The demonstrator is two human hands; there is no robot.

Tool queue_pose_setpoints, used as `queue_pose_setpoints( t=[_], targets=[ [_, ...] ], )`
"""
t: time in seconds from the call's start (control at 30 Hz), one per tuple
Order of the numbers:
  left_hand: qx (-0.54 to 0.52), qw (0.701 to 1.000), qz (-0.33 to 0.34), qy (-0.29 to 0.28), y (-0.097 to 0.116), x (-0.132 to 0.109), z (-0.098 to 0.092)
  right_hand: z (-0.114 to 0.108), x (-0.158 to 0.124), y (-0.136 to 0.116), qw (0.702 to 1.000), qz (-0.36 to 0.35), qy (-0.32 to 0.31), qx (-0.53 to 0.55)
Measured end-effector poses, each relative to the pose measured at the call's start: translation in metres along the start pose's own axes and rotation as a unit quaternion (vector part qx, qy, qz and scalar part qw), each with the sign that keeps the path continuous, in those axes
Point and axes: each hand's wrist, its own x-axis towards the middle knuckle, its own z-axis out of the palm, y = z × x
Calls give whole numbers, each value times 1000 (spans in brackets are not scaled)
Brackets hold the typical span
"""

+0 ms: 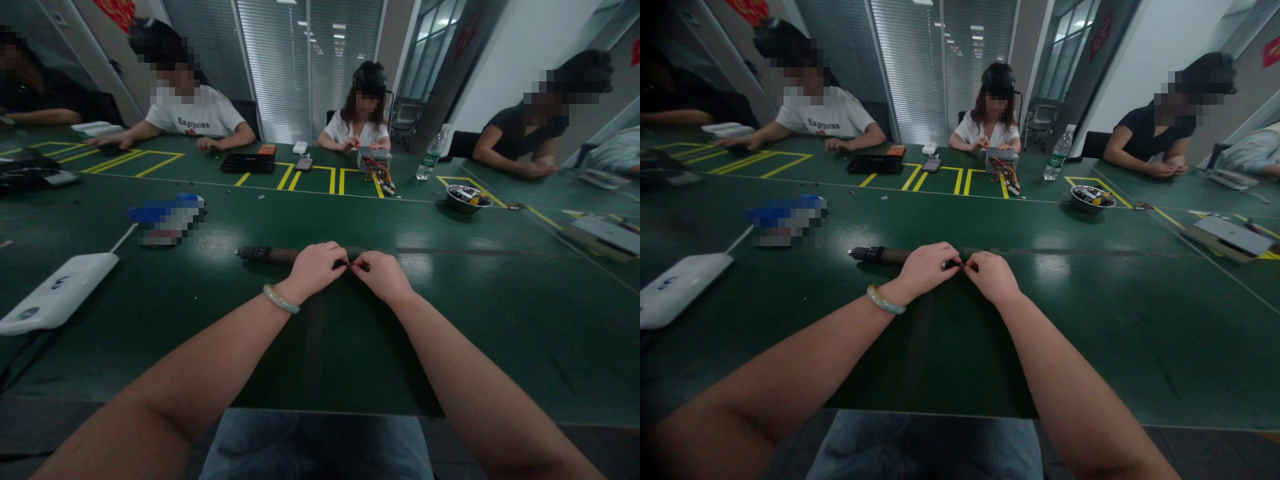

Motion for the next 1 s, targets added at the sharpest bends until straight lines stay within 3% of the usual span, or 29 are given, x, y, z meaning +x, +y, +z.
queue_pose_setpoints(
  t=[0.2,0.77,1.0],
  targets=[
    [2,1000,-4,3,0,0,1,1,-1,0,998,52,-8,32],
    [6,1000,-16,10,3,0,1,6,-2,-1,991,103,-13,87],
    [9,1000,-4,6,5,0,0,7,3,-5,998,61,5,6]
  ],
)
